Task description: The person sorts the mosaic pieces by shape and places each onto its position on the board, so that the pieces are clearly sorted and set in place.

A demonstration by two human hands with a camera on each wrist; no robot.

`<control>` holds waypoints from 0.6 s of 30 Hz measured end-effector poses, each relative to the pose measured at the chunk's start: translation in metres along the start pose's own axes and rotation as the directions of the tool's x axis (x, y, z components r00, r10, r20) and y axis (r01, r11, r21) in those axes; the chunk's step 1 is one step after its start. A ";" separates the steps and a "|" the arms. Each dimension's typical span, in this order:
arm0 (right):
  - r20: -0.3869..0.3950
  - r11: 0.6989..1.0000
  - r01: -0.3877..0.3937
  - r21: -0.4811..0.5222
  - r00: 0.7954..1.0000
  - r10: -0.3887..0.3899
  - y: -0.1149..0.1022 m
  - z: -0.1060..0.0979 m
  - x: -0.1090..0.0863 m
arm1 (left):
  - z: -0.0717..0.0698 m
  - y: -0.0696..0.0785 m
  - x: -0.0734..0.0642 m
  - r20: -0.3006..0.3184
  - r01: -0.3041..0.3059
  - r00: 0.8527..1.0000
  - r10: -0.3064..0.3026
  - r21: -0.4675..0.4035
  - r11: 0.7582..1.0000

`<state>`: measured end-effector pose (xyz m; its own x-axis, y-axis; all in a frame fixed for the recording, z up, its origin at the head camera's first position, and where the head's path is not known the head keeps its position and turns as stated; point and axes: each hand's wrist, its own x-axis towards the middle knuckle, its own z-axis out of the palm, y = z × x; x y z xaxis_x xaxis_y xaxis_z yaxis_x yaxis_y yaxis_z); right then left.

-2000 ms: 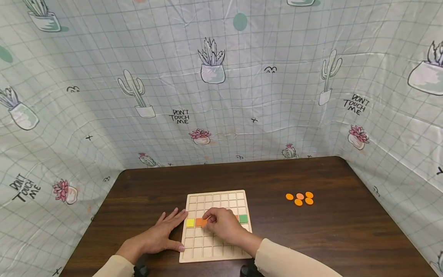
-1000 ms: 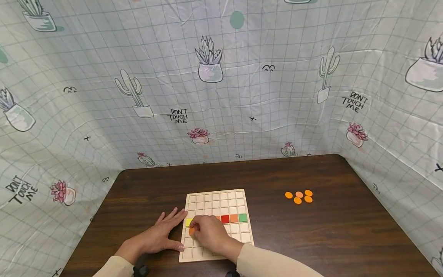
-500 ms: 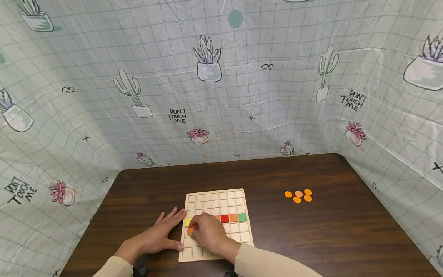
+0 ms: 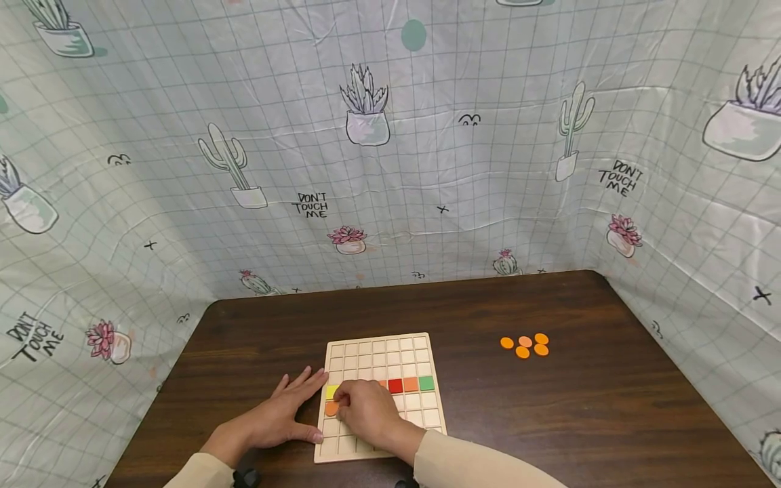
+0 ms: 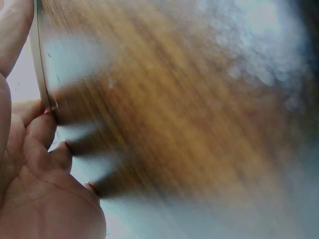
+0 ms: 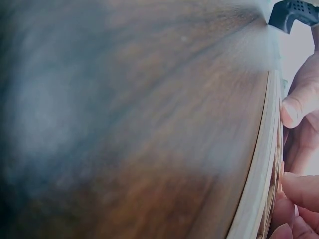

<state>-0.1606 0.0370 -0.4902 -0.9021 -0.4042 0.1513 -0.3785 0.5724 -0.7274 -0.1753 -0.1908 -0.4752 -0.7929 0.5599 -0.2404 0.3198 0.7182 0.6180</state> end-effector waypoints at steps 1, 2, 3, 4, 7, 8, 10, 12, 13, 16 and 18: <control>0.000 1.000 0.000 0.001 1.000 0.000 0.000 0.000 0.000 | 0.000 0.000 0.000 0.000 -0.002 1.000 0.002 0.000 1.000; -0.001 1.000 0.000 0.004 1.000 0.000 0.000 0.000 0.000 | 0.000 0.000 0.000 0.002 -0.001 1.000 0.001 0.000 1.000; -0.003 1.000 0.002 0.008 1.000 -0.002 0.001 0.000 0.000 | 0.000 0.000 0.001 0.002 -0.002 1.000 0.002 0.001 1.000; -0.002 1.000 0.001 0.019 1.000 0.000 0.001 0.000 -0.001 | 0.000 0.000 0.001 0.002 -0.002 1.000 0.002 0.001 1.000; -0.002 0.997 -0.004 0.072 1.000 0.004 0.002 -0.002 -0.002 | 0.001 0.000 0.000 0.006 0.000 1.000 0.000 0.000 1.000; -0.001 0.996 -0.006 0.092 1.000 0.006 0.003 -0.002 -0.002 | 0.001 0.000 0.000 0.006 0.002 1.000 -0.002 0.000 1.000; 0.003 0.991 -0.011 0.135 1.000 0.010 0.004 -0.004 -0.003 | 0.000 0.001 0.000 0.007 0.004 1.000 -0.004 -0.004 1.000; 0.007 0.986 -0.012 0.168 1.000 0.011 0.005 -0.006 -0.003 | 0.001 0.000 0.000 0.008 0.006 1.000 -0.006 -0.007 1.000; 0.009 0.983 -0.013 0.182 1.000 0.012 0.005 -0.007 -0.003 | 0.001 0.000 0.000 0.007 0.006 1.000 -0.006 -0.009 1.000; 0.015 0.973 -0.025 0.229 1.000 0.022 0.007 -0.009 -0.004 | 0.001 0.000 0.000 0.006 0.007 1.000 -0.006 -0.009 1.000; 0.024 0.967 -0.039 0.252 0.999 0.034 0.009 -0.010 -0.003 | 0.001 -0.001 0.001 0.005 0.007 1.000 -0.007 -0.007 1.000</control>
<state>-0.1630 0.0502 -0.4906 -0.9094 -0.4011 0.1103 -0.2783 0.3895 -0.8780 -0.1754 -0.1905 -0.4769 -0.7926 0.5570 -0.2481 0.3108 0.7191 0.6215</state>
